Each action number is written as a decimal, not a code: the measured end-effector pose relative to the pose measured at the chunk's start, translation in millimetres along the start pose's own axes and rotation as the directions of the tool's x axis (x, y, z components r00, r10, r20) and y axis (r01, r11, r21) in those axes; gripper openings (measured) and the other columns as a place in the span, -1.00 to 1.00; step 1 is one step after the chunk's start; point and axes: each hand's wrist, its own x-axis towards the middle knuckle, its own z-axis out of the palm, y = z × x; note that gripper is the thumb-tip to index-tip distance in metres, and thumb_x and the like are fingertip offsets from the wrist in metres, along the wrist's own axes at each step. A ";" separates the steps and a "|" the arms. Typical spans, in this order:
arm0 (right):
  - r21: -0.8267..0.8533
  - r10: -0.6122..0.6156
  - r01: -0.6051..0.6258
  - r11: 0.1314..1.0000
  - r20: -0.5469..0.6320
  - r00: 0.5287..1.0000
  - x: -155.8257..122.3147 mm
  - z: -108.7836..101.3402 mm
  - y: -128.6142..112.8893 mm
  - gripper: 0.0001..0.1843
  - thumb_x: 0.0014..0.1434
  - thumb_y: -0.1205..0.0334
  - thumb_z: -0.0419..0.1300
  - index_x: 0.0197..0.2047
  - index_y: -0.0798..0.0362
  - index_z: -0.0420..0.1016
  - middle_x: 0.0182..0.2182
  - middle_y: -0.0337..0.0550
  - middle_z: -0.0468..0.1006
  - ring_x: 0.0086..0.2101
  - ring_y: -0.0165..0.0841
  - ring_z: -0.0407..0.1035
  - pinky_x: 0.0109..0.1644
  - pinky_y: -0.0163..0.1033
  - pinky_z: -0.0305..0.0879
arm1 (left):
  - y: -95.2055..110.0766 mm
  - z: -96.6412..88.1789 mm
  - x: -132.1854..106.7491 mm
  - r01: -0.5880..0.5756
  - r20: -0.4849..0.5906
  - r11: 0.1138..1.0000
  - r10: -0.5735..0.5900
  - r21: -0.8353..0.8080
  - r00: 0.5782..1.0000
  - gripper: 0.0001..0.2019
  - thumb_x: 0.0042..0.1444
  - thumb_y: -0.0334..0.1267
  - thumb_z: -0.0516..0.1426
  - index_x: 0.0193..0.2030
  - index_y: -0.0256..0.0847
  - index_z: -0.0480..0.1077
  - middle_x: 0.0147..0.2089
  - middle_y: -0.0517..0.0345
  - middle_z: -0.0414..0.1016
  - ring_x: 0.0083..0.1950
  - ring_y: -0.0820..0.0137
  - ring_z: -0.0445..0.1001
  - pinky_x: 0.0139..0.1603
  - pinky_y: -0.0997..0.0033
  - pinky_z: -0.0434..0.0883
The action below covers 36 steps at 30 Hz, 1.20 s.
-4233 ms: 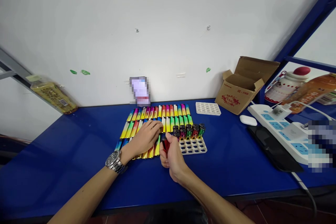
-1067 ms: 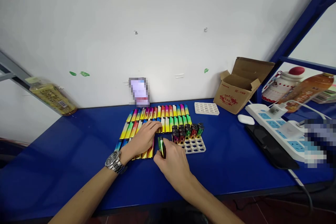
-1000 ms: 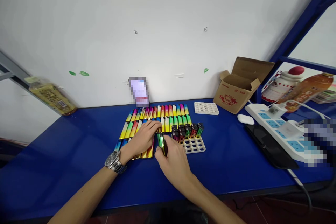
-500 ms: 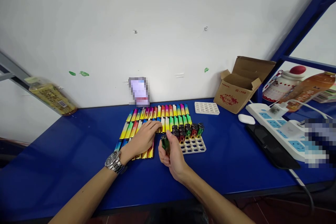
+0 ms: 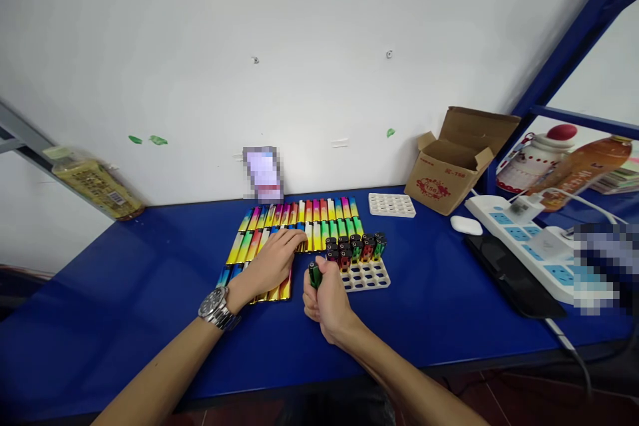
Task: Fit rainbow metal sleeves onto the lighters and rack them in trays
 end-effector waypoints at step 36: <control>-0.668 -0.759 0.700 0.252 0.312 0.571 -39.5 -64.5 -27.0 -0.80 0.26 0.08 0.10 -0.21 -0.02 0.48 -0.36 -0.14 0.40 -0.34 -0.34 0.33 -0.37 -0.29 0.27 | -0.2 2.6 0.2 0.004 -0.004 1.000 -0.004 0.004 1.000 -0.62 0.18 -0.54 -0.13 0.08 -0.22 0.25 0.11 -0.02 0.35 0.09 0.19 0.27 0.04 0.11 0.34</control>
